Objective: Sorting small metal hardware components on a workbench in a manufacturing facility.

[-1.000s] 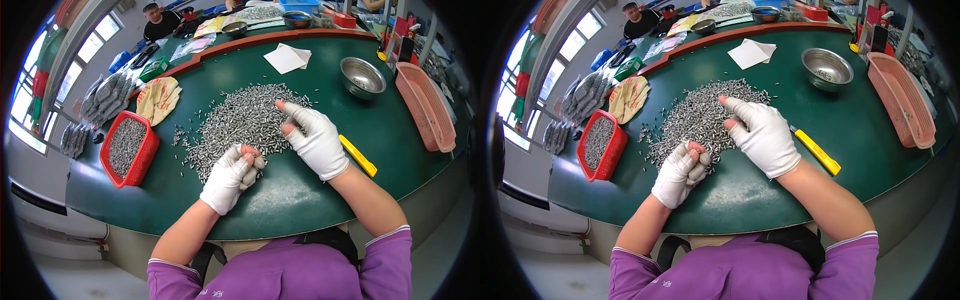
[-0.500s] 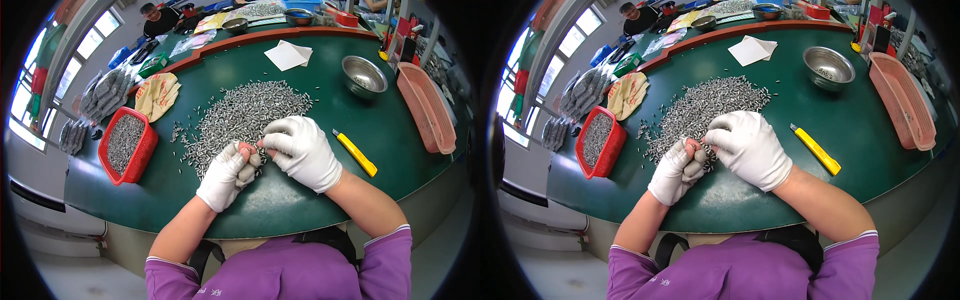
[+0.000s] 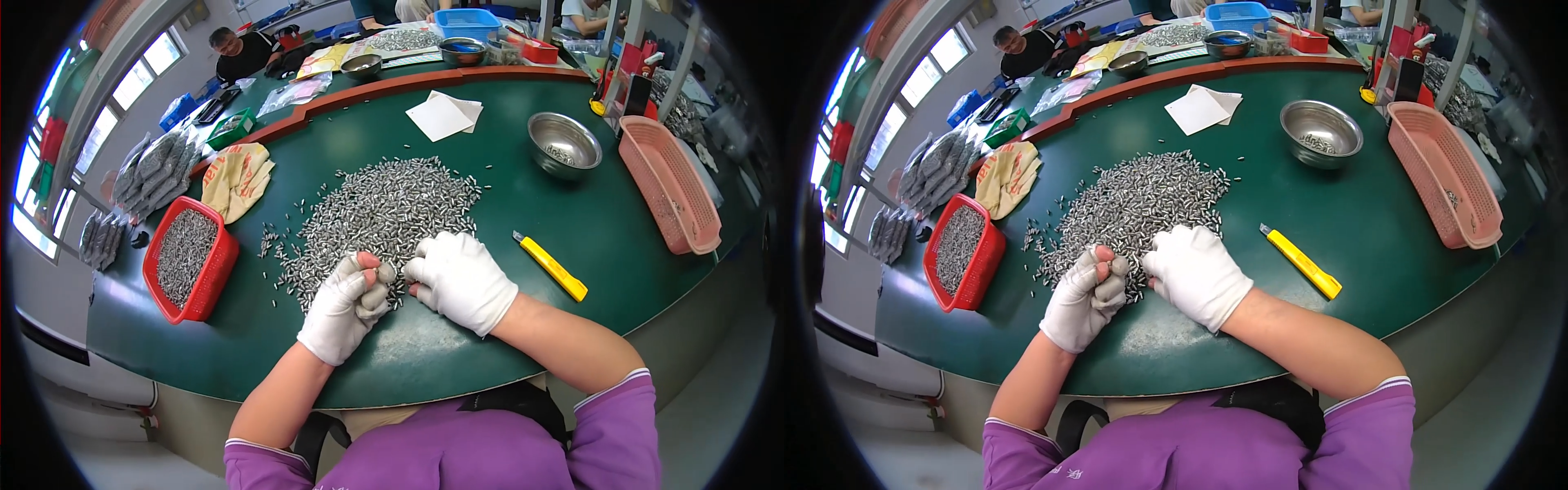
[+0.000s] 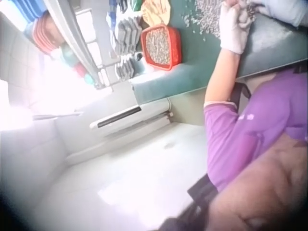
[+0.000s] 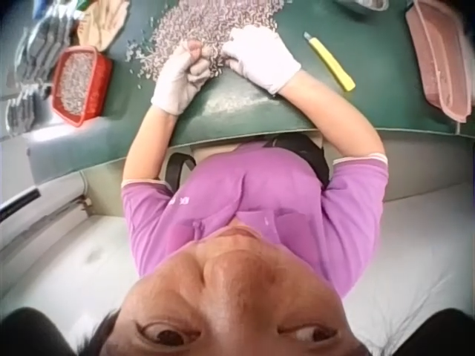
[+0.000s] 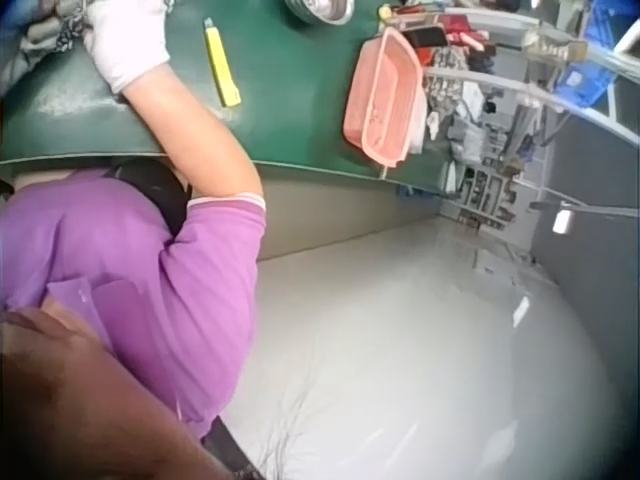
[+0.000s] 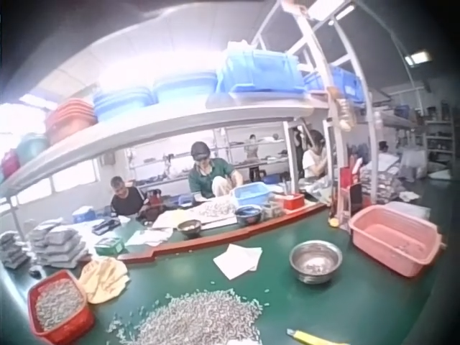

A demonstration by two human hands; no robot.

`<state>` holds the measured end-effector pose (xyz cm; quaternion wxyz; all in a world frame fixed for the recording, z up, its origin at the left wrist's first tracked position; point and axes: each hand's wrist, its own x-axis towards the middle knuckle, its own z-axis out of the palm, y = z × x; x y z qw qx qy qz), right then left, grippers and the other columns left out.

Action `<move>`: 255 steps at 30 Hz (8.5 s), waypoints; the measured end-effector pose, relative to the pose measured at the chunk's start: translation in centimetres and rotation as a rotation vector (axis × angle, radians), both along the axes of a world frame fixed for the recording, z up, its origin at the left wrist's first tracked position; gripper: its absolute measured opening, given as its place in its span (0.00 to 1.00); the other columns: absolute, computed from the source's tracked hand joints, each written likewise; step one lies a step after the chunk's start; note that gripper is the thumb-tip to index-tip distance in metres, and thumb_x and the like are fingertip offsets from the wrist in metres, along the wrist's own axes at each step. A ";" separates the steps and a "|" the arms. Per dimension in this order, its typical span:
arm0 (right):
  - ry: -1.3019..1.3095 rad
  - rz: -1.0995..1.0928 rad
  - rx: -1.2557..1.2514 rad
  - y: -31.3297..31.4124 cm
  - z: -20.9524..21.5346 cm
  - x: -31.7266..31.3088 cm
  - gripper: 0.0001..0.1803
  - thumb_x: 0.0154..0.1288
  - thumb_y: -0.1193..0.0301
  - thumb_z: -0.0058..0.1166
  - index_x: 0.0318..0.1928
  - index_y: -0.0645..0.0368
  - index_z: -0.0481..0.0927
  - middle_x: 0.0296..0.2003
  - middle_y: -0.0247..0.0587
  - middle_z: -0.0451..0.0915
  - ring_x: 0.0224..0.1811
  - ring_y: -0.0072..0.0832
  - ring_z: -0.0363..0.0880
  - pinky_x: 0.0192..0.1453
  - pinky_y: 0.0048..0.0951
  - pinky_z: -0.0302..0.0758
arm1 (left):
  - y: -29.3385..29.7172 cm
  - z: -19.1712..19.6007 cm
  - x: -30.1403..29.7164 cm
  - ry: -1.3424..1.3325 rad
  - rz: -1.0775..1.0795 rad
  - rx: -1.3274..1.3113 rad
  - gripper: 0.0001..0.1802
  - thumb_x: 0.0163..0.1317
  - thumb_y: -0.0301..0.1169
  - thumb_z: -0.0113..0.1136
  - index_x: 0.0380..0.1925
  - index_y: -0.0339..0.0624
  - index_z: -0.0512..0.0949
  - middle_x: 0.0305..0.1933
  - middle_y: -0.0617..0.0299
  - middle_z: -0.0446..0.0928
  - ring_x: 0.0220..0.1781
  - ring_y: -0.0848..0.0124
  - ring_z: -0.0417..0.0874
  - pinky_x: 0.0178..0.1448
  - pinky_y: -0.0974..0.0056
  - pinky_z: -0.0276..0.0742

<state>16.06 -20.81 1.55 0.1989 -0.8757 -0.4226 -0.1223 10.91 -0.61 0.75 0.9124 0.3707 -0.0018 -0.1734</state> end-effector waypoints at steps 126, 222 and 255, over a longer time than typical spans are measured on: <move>0.656 -0.319 0.480 -9.6 0.3 -14.9 0.24 0.74 0.60 0.47 0.63 0.60 0.70 0.33 0.50 0.82 0.33 0.44 0.83 0.42 0.38 0.78 | -4.8 0.4 -9.0 -0.654 0.320 1.901 0.03 0.57 0.28 0.64 0.32 0.46 0.80 0.27 0.56 0.81 0.30 0.57 0.83 0.35 0.60 0.77; 0.257 0.342 0.498 0.3 0.3 -1.9 0.05 0.58 0.70 0.62 0.35 0.54 0.82 0.32 0.39 0.79 0.37 0.39 0.79 0.41 0.36 0.76 | -2.8 -0.2 -6.4 0.017 0.197 0.303 0.12 0.64 0.34 0.66 0.42 0.45 0.75 0.32 0.67 0.76 0.23 0.85 0.66 0.25 0.80 0.58; 0.155 0.385 0.483 0.2 0.5 -2.0 0.08 0.58 0.70 0.61 0.39 0.53 0.83 0.34 0.38 0.81 0.36 0.40 0.80 0.41 0.37 0.77 | -2.4 -0.8 -6.3 0.029 0.228 0.127 0.07 0.67 0.34 0.62 0.40 0.47 0.76 0.30 0.67 0.77 0.20 0.82 0.66 0.25 0.78 0.62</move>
